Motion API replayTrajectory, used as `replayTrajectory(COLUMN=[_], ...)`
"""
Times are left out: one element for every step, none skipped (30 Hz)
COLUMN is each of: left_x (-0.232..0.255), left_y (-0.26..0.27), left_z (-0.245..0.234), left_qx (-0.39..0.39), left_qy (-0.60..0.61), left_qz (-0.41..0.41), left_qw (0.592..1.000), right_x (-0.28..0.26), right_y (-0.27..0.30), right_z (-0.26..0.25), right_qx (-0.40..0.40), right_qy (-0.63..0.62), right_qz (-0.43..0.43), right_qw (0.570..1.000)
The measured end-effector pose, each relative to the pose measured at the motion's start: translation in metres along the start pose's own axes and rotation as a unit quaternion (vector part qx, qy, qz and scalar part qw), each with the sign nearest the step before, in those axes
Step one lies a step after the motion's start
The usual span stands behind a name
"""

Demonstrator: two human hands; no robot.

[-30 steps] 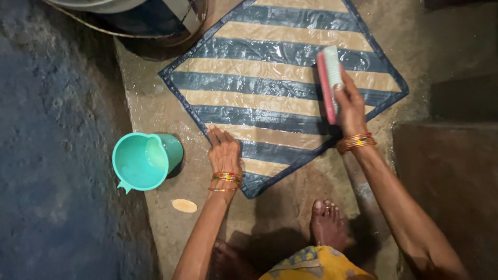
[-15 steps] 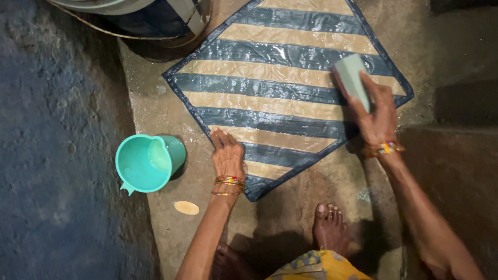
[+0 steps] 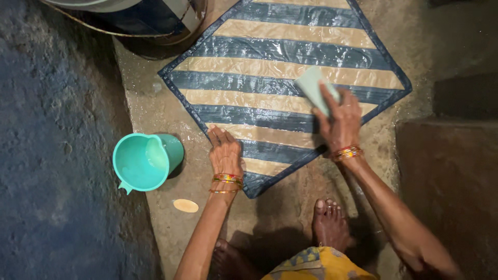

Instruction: The person pours water from a cup onto a mat, scrubs the mat with a soap bar, and later scrubs a pair of jeans by hand.

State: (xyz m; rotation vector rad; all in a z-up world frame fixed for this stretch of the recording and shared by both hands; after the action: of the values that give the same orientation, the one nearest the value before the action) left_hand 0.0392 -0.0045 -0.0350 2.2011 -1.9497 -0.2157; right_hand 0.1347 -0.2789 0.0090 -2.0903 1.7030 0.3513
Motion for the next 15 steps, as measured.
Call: replayTrajectory(left_x=[0.0,0.0,0.0,-0.004,-0.007,-0.007,-0.007,-0.008,-0.011,-0.015,-0.017,-0.019,-0.022,-0.023,-0.026], left_y=[0.0,0.001,0.002,0.004,0.004,0.006,0.008,0.009,0.011,0.013,0.016,0.019,0.022,0.025,0.029], left_z=[0.0,0.0,0.001,-0.001,-0.004,-0.005,-0.008,-0.01,-0.013,-0.017,-0.023,-0.029,-0.034,-0.038,-0.042], left_qx=[-0.003,-0.005,-0.007,-0.007,0.013,0.032,0.051,0.033,0.015,-0.002,0.005,0.012,0.018,0.033,0.049], left_qy=[-0.003,0.006,0.015,0.021,0.008,-0.001,-0.009,0.026,0.061,0.095,0.115,0.133,0.152,0.163,0.173], left_qz=[-0.001,-0.001,0.0,-0.003,0.004,0.011,0.017,0.017,0.017,0.016,0.02,0.027,0.033,0.044,0.055], left_qw=[1.0,1.0,1.0,1.0,1.0,0.999,0.999,0.999,0.998,0.995,0.993,0.991,0.988,0.985,0.982], right_x=[-0.009,-0.012,-0.014,-0.018,-0.017,-0.011,-0.008,-0.006,-0.004,-0.003,-0.003,-0.002,-0.001,0.001,0.001], right_y=[0.0,-0.001,-0.003,-0.007,-0.012,-0.017,-0.02,-0.018,-0.015,-0.011,-0.005,0.004,0.012,0.02,0.028], right_z=[0.001,-0.002,-0.006,-0.007,-0.01,-0.017,-0.02,-0.023,-0.026,-0.028,-0.028,-0.03,-0.031,-0.031,-0.031], right_qx=[-0.022,-0.039,-0.056,-0.073,-0.059,-0.048,-0.038,-0.044,-0.049,-0.054,-0.072,-0.09,-0.107,-0.121,-0.133], right_qy=[-0.006,0.001,0.007,0.009,0.018,0.03,0.043,0.023,0.002,-0.018,-0.017,-0.016,-0.015,-0.004,0.007], right_qz=[-0.033,-0.058,-0.083,-0.111,-0.09,-0.069,-0.049,-0.044,-0.04,-0.035,-0.06,-0.082,-0.105,-0.117,-0.129], right_qw=[0.999,0.998,0.995,0.991,0.994,0.996,0.997,0.998,0.998,0.998,0.995,0.992,0.989,0.986,0.983])
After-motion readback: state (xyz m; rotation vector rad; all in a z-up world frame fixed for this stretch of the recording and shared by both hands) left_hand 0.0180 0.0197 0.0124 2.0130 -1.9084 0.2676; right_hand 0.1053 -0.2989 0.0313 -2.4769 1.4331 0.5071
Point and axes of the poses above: each hand's wrist, its own y-axis away from the middle knuckle, its own z-axis out of the palm, x = y × z, the point moved 4 cm from there along -y, towards the middle knuckle, and after that the axes turned 3 degrees about z, right-handed, at the moved point
